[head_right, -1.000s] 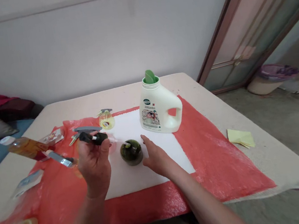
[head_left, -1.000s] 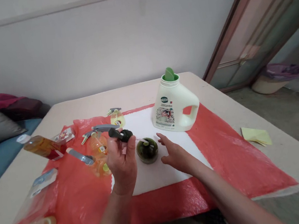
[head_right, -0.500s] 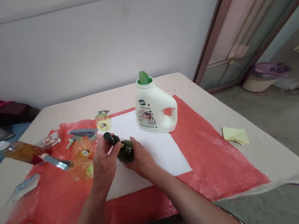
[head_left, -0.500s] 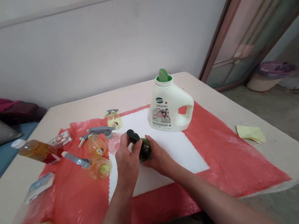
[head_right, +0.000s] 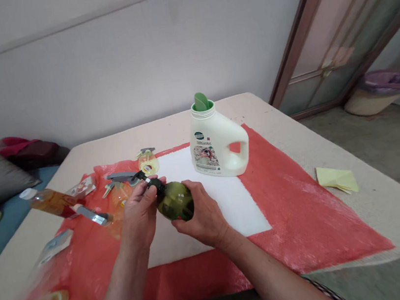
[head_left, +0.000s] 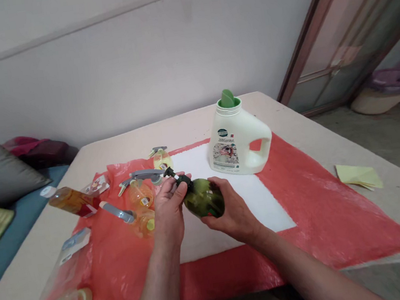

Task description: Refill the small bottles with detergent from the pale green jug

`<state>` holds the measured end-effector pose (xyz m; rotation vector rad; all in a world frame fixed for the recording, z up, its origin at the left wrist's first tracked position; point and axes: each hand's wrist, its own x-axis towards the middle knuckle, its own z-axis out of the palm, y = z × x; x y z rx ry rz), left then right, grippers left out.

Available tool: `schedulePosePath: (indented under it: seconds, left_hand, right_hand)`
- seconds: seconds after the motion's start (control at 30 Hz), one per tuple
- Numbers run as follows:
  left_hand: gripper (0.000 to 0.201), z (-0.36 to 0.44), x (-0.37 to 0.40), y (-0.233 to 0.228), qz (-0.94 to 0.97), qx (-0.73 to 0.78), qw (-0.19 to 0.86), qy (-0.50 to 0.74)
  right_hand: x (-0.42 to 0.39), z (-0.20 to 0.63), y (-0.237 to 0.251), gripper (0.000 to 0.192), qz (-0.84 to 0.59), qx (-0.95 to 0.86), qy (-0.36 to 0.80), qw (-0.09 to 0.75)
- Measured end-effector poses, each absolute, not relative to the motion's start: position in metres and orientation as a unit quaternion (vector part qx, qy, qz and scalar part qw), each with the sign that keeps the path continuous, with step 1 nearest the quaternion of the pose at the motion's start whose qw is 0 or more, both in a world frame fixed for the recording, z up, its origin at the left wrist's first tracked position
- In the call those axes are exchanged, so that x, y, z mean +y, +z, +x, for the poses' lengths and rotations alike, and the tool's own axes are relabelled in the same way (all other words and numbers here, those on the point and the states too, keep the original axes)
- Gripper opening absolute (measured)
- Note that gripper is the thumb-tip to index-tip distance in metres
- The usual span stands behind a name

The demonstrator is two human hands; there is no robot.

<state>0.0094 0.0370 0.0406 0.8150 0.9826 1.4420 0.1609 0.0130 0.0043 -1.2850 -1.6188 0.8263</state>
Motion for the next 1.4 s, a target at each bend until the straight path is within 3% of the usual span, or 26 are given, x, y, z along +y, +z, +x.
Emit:
schedulePosePath:
  seconds: [0.27,0.47,0.67,0.9,1.1,1.3,1.4]
  left_hand:
    - [0.026,0.005,0.039,0.048,0.339,0.345,0.618,0.620]
    - [0.031,0.008,0.037,0.048,0.315,0.401,0.573,0.642]
    - [0.048,0.004,0.033,0.059,0.293,0.379,0.623,0.619]
    - [0.034,0.005,0.035,0.052,0.268,0.424,0.564,0.655]
    - [0.035,0.005,0.036,0.054,0.297,0.424,0.590,0.620]
    - [0.034,0.008,0.035,0.052,0.305,0.440,0.554,0.637]
    - [0.029,0.004,0.035,0.052,0.320,0.442,0.559,0.624]
  right_hand:
    - [0.010,0.172,0.020,0.070,-0.444,-0.502,0.575,0.470]
    - [0.009,0.168,0.017,0.072,-0.459,-0.513,0.562,0.459]
    - [0.007,0.164,0.012,0.044,-0.320,-0.418,0.697,0.487]
    - [0.002,0.159,0.014,0.068,-0.390,-0.461,0.630,0.487]
    - [0.003,0.162,0.015,0.056,-0.352,-0.439,0.655,0.504]
    - [0.001,0.163,0.015,0.070,-0.440,-0.492,0.583,0.474]
    - [0.000,0.162,0.016,0.065,-0.435,-0.494,0.587,0.472]
